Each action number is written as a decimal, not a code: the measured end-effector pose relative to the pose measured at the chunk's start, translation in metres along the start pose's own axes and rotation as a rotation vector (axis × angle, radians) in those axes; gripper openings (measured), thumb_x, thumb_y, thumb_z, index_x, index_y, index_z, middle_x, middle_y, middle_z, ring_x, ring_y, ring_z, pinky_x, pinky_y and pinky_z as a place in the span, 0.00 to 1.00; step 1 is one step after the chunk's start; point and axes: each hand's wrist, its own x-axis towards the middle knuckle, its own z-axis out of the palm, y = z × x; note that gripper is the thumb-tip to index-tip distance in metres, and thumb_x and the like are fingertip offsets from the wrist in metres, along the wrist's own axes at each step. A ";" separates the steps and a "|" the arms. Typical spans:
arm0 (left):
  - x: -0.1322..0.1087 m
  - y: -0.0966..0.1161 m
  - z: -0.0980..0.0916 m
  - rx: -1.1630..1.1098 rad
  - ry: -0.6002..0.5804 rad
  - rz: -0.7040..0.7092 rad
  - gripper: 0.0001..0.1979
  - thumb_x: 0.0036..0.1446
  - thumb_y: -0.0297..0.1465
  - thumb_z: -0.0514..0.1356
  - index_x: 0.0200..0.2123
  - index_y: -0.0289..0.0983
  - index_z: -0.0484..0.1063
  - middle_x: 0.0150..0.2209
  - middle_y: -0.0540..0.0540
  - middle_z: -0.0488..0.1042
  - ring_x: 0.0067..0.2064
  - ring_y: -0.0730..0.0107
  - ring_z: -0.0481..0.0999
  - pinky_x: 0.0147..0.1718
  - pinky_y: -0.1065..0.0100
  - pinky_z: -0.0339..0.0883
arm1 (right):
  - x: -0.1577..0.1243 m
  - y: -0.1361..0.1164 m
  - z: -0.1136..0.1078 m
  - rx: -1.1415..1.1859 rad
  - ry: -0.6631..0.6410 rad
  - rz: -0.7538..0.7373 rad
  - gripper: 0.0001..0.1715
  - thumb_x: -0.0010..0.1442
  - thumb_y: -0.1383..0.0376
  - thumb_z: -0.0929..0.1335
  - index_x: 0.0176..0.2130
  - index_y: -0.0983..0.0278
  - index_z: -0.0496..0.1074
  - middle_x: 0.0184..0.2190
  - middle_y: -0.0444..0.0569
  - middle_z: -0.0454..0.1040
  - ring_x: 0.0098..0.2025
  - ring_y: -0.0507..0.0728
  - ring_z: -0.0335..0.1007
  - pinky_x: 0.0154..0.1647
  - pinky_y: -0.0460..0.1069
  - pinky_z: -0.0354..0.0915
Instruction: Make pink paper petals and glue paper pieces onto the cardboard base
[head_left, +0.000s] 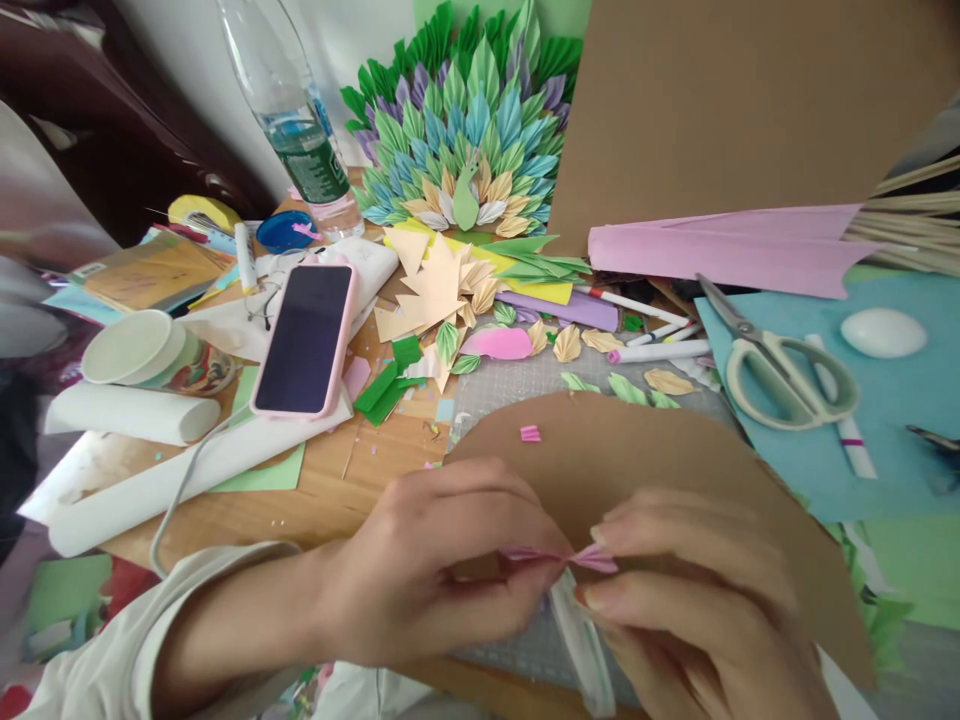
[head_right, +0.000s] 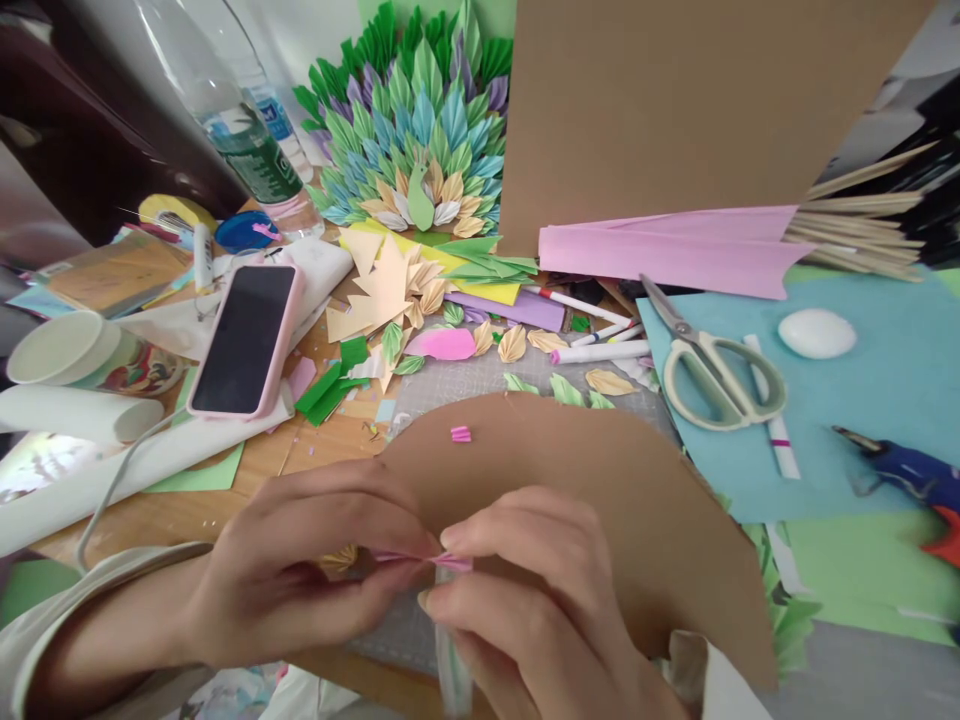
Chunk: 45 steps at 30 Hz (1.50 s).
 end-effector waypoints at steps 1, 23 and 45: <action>0.000 0.000 0.000 0.018 -0.012 0.012 0.07 0.60 0.23 0.61 0.38 0.32 0.80 0.32 0.40 0.79 0.33 0.67 0.78 0.34 0.73 0.71 | 0.002 0.000 0.001 0.026 -0.021 -0.029 0.10 0.58 0.73 0.68 0.39 0.60 0.72 0.38 0.46 0.73 0.44 0.51 0.72 0.44 0.45 0.72; 0.003 -0.007 0.006 -0.039 0.076 0.091 0.04 0.54 0.18 0.62 0.32 0.27 0.77 0.28 0.42 0.79 0.29 0.71 0.76 0.29 0.74 0.71 | 0.003 0.000 0.003 0.038 -0.064 -0.040 0.11 0.59 0.76 0.67 0.41 0.64 0.69 0.39 0.47 0.69 0.47 0.52 0.65 0.48 0.45 0.65; 0.002 -0.008 0.004 -0.111 0.023 0.056 0.07 0.48 0.17 0.62 0.32 0.31 0.76 0.26 0.46 0.75 0.28 0.73 0.73 0.27 0.74 0.70 | 0.007 -0.012 0.009 0.234 -0.049 0.140 0.12 0.62 0.78 0.65 0.44 0.66 0.66 0.37 0.45 0.67 0.43 0.50 0.63 0.45 0.45 0.64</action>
